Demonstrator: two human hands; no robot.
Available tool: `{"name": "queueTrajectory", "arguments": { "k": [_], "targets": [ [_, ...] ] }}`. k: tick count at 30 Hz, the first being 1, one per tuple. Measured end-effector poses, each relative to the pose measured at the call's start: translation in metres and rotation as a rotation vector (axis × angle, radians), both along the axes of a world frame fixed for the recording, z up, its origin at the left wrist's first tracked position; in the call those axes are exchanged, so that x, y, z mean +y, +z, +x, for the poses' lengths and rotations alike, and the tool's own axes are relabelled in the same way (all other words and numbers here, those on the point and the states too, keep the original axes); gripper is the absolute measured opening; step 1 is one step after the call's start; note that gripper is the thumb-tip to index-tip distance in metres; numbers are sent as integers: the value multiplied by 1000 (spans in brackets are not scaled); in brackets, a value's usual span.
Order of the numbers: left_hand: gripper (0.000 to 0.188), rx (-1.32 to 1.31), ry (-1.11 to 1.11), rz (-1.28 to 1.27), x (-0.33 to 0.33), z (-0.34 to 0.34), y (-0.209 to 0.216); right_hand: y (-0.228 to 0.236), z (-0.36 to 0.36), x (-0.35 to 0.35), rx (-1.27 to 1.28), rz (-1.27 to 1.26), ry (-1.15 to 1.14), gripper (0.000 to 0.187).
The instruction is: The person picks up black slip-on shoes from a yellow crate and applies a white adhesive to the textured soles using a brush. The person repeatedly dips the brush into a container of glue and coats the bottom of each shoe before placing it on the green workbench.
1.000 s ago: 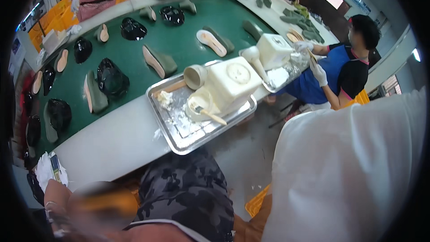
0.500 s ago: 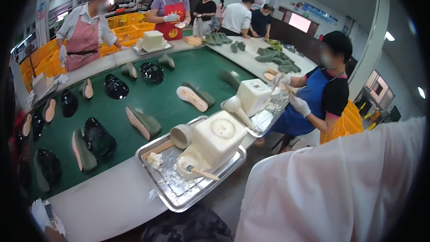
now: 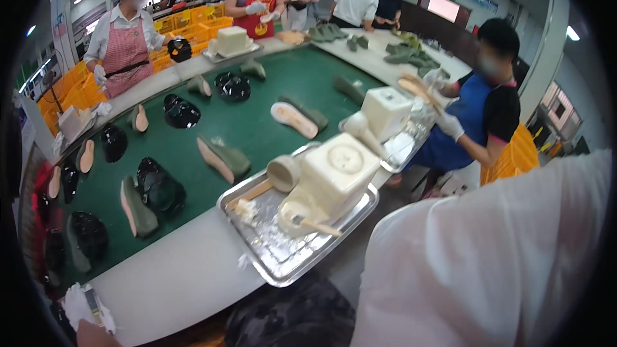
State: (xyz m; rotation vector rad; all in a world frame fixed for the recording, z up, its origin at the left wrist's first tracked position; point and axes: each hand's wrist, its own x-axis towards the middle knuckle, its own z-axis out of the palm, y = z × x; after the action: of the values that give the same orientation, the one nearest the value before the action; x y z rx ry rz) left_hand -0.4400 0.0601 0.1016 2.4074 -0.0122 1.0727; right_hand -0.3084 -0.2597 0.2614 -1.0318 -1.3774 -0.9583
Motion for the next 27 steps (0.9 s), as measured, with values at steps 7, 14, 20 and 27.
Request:
{"name": "queueTrajectory", "arguments": {
  "k": [7,14,20,27],
  "targets": [
    [41,13,12,-29,2,1,-9,-9,-5,0,-5,-11,-38,14],
    [40,-26,54,-7,15,-10,0,-5,-6,1,1,44,-50,15],
    [40,-61,52,-35,16,-16,-4,-11,-27,0,-81,55,-78,15],
    [40,-208,98,-49,19,-21,-3,-21,-28,10,-167,56,-153,16]
  ]
}}
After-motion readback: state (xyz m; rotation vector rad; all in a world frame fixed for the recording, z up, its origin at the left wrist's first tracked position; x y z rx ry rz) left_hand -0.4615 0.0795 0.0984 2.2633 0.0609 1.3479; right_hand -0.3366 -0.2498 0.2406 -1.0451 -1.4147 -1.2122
